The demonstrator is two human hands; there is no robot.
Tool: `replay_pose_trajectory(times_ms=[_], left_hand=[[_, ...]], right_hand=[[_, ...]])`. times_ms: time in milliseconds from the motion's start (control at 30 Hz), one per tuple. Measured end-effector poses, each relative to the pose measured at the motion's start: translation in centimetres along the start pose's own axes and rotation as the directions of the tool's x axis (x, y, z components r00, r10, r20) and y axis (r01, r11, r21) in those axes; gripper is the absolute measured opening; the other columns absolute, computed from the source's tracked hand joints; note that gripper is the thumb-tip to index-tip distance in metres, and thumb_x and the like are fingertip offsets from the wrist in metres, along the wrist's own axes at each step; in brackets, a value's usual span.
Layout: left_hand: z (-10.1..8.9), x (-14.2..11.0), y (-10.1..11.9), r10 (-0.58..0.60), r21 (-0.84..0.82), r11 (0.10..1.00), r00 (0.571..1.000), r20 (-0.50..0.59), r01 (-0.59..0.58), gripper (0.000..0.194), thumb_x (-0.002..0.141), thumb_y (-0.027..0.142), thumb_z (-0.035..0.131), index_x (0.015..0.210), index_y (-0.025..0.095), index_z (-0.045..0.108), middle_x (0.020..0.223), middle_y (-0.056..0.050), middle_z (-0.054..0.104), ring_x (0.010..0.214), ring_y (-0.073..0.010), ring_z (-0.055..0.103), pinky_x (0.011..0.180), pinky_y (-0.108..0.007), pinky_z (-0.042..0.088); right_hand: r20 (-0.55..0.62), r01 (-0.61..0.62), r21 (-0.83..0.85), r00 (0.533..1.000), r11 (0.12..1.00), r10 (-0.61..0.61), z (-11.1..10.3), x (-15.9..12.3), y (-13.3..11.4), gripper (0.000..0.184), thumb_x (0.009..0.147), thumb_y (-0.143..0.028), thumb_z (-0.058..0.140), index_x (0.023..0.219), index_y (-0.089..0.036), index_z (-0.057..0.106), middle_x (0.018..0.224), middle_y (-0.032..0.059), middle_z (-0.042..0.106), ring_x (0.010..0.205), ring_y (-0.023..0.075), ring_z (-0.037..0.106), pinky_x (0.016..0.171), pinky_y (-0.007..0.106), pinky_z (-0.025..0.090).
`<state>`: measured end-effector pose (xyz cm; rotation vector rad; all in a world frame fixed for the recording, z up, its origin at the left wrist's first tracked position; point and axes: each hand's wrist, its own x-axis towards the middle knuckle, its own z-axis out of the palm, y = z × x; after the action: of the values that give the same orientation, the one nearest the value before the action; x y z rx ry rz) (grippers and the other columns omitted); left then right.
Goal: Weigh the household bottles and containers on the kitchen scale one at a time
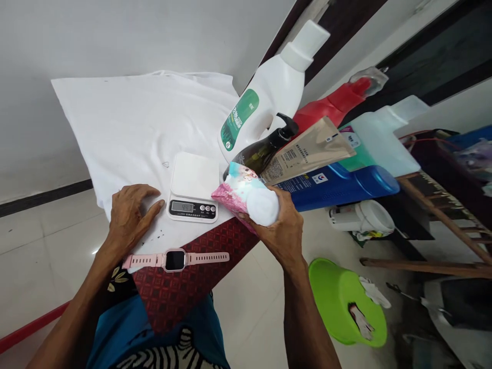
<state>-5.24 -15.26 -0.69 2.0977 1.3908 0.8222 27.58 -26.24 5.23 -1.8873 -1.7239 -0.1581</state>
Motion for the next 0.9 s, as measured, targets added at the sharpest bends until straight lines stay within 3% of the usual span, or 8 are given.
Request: replay_pose_trajectory(times_ms=[300, 533, 700, 800, 900], left_hand=[[0.0, -0.2, 0.3, -0.002, 0.025, 1.0, 1.0, -0.025, 0.002, 0.036, 0.099, 0.06, 0.056, 0.107, 0.029, 0.072, 0.12, -0.008, 0.078, 0.122, -0.0383, 0.067, 0.11, -0.061, 0.046], [-0.3, -0.1, 0.7, 0.007, 0.036, 0.999, 1.0, -0.016, -0.006, 0.032, 0.098, 0.058, 0.058, 0.108, 0.03, 0.07, 0.12, -0.009, 0.077, 0.123, -0.0389, 0.066, 0.112, -0.064, 0.043], [-0.5, 0.1, 0.8, 0.008, 0.068, 0.998, 1.0, -0.009, -0.008, 0.035, 0.097, 0.061, 0.057, 0.107, 0.03, 0.07, 0.119, -0.01, 0.077, 0.122, -0.0404, 0.066, 0.111, -0.066, 0.045], [-0.5, 0.1, 1.0, -0.002, 0.086, 0.996, 1.0, -0.012, 0.003, 0.036, 0.097, 0.059, 0.057, 0.107, 0.027, 0.071, 0.119, -0.012, 0.077, 0.122, -0.0409, 0.066, 0.11, -0.067, 0.046], [-0.7, 0.1, 1.3, -0.027, 0.073, 0.997, 1.0, -0.005, 0.028, 0.037, 0.096, 0.059, 0.058, 0.107, 0.027, 0.073, 0.118, -0.012, 0.078, 0.121, -0.0396, 0.066, 0.111, -0.065, 0.045]], right_hand=[[0.147, -0.001, 0.03, 0.989, 1.0, -0.003, 0.0, -0.1, 3.4, 0.072, 0.089, -0.075, 0.071, 0.138, -0.023, 0.061, 0.131, 0.018, 0.072, 0.119, 0.0391, 0.065, 0.101, 0.058, 0.054], [0.2, -0.039, -0.03, 0.979, 0.999, 0.044, -1.3, -1.2, 5.1, 0.07, 0.09, -0.074, 0.07, 0.136, -0.022, 0.062, 0.124, 0.0177, 0.072, 0.108, 0.0373, 0.065, 0.096, 0.055, 0.053], [0.154, 0.002, -0.064, 0.988, 0.998, 0.008, -1.1, -0.9, 4.8, 0.067, 0.097, -0.058, 0.065, 0.153, -0.023, 0.053, 0.146, 0.0183, 0.064, 0.131, 0.0404, 0.058, 0.113, 0.063, 0.045], [0.073, -0.022, -0.138, 0.997, 0.99, 0.032, -1.1, -1.2, 3.8, 0.057, 0.099, -0.041, 0.063, 0.152, -0.023, 0.055, 0.153, 0.0184, 0.06, 0.137, 0.0416, 0.054, 0.115, 0.065, 0.043], [0.048, -0.003, -0.078, 0.999, 0.997, 0.007, -1.5, -1.9, 2.8, 0.057, 0.097, -0.033, 0.062, 0.153, -0.023, 0.054, 0.154, 0.0187, 0.06, 0.14, 0.0411, 0.055, 0.116, 0.066, 0.043]])
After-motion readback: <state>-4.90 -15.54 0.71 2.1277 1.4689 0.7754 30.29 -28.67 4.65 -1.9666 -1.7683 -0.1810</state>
